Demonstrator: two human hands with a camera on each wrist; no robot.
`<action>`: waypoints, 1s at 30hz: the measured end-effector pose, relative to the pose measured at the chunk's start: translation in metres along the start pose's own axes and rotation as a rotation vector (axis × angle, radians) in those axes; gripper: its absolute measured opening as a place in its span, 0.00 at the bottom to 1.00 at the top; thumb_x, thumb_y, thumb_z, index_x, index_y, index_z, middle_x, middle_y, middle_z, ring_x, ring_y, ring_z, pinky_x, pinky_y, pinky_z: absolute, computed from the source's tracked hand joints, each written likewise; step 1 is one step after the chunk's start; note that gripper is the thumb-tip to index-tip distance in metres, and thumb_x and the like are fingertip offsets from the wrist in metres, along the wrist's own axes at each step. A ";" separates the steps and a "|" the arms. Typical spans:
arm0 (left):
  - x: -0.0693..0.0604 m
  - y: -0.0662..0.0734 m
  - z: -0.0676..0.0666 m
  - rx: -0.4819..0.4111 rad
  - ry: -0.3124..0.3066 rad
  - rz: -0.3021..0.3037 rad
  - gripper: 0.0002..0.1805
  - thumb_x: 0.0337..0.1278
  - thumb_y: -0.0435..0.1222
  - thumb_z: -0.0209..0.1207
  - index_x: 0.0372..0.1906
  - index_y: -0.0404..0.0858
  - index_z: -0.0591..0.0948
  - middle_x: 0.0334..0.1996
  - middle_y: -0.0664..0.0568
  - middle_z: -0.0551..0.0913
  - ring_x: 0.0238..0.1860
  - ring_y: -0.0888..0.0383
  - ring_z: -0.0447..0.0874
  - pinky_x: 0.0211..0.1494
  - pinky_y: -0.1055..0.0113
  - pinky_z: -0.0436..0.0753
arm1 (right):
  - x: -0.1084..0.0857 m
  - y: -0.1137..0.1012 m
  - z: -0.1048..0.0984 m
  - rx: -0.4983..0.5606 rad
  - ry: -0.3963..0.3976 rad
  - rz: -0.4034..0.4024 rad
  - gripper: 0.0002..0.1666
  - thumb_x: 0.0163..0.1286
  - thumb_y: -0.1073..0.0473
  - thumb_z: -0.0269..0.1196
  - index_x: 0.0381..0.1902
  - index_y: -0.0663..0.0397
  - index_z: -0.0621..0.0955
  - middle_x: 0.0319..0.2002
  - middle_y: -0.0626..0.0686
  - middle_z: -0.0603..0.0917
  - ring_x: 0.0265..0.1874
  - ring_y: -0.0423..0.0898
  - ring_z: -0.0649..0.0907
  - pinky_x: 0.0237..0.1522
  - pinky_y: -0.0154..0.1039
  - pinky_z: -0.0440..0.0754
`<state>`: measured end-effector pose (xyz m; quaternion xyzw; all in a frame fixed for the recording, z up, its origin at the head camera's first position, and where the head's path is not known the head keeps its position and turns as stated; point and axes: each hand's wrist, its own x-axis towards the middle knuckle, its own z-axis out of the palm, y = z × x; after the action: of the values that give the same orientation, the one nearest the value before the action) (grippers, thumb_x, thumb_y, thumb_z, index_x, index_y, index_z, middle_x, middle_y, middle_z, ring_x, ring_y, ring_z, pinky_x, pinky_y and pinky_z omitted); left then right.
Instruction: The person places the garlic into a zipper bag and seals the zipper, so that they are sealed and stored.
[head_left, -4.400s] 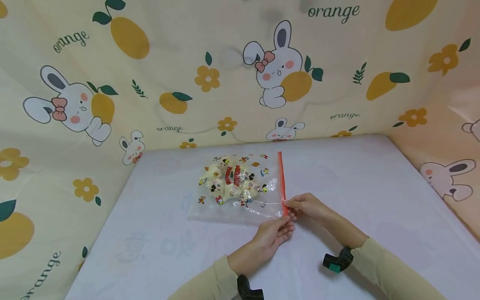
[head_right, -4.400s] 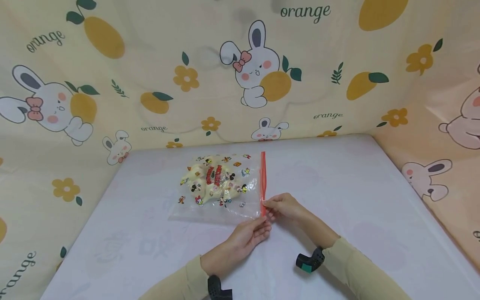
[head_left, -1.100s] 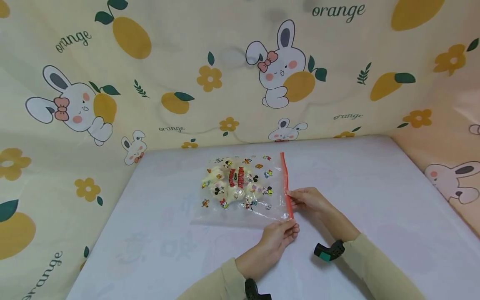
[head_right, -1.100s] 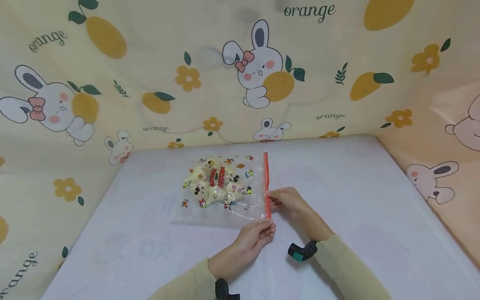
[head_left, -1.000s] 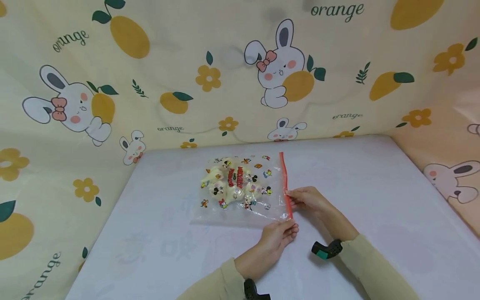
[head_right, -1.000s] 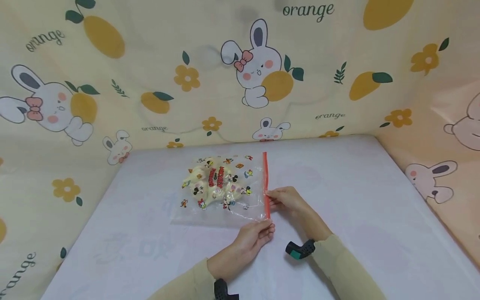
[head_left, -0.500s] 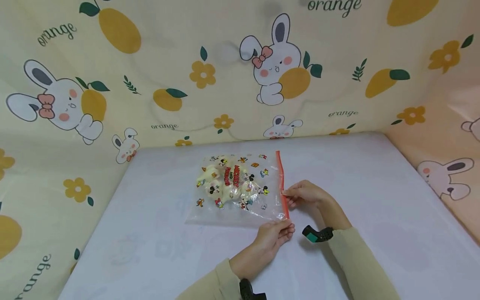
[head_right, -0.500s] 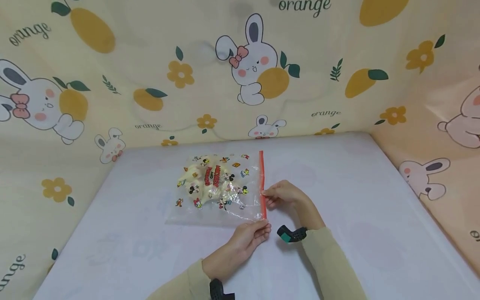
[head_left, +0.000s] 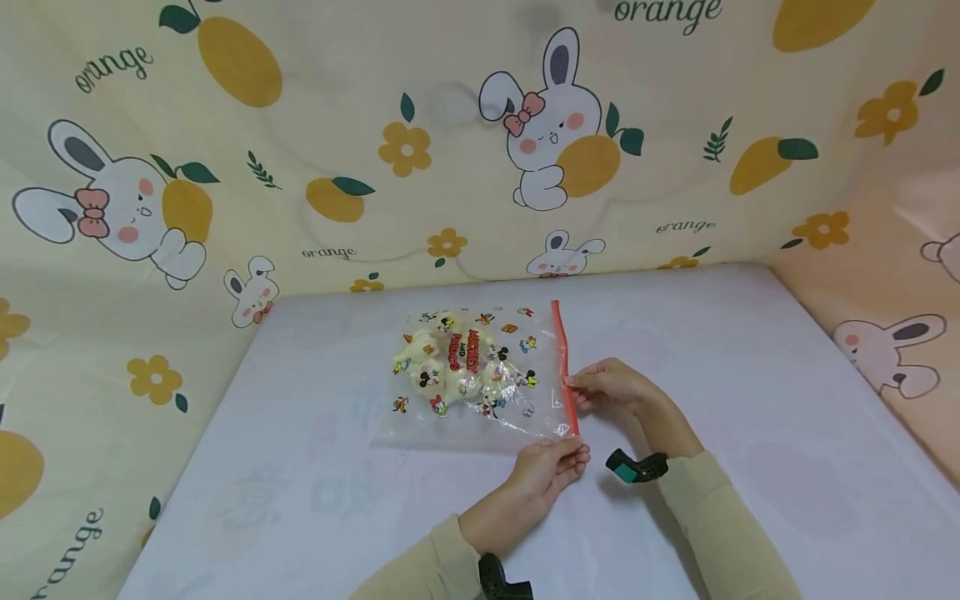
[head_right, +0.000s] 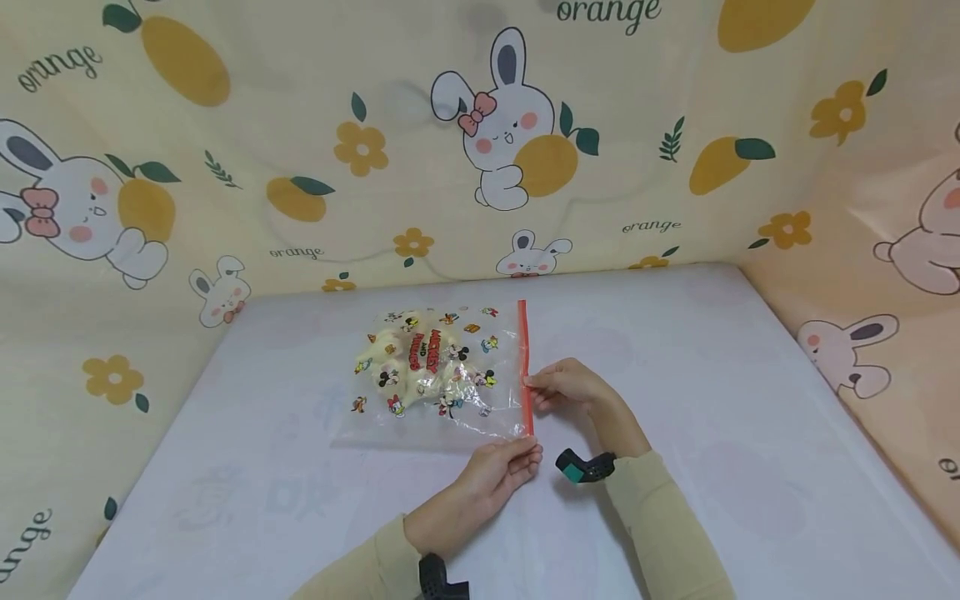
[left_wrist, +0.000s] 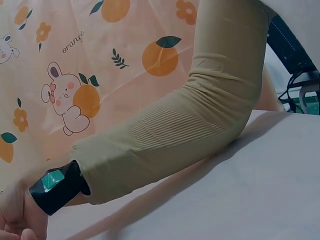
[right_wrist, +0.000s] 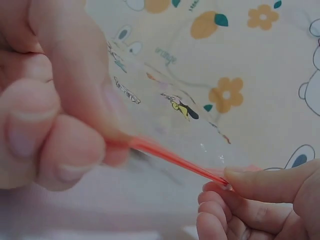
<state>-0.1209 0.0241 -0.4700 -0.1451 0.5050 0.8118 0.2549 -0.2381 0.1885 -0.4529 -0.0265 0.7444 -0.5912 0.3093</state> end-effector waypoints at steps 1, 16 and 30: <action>0.000 0.000 0.000 0.000 -0.001 0.002 0.15 0.63 0.34 0.57 0.49 0.26 0.78 0.27 0.56 0.82 0.33 0.66 0.81 0.43 0.76 0.81 | 0.001 0.000 0.000 0.006 0.003 0.002 0.10 0.68 0.59 0.61 0.29 0.55 0.86 0.19 0.43 0.83 0.20 0.36 0.81 0.30 0.28 0.83; 0.001 -0.001 -0.001 0.000 -0.012 0.000 0.16 0.63 0.33 0.57 0.50 0.25 0.77 0.27 0.56 0.82 0.33 0.66 0.81 0.42 0.77 0.81 | 0.007 0.000 -0.002 0.063 0.036 0.062 0.10 0.68 0.57 0.62 0.28 0.52 0.85 0.20 0.45 0.83 0.21 0.37 0.82 0.31 0.28 0.84; 0.000 -0.005 0.000 0.030 0.002 0.037 0.15 0.62 0.34 0.58 0.47 0.25 0.79 0.26 0.56 0.83 0.32 0.66 0.81 0.41 0.76 0.81 | 0.009 -0.001 -0.002 0.085 0.074 0.062 0.10 0.69 0.57 0.61 0.35 0.58 0.84 0.22 0.45 0.84 0.23 0.37 0.82 0.33 0.29 0.85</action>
<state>-0.1178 0.0254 -0.4739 -0.1329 0.5200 0.8085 0.2414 -0.2463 0.1864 -0.4554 0.0317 0.7302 -0.6129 0.3003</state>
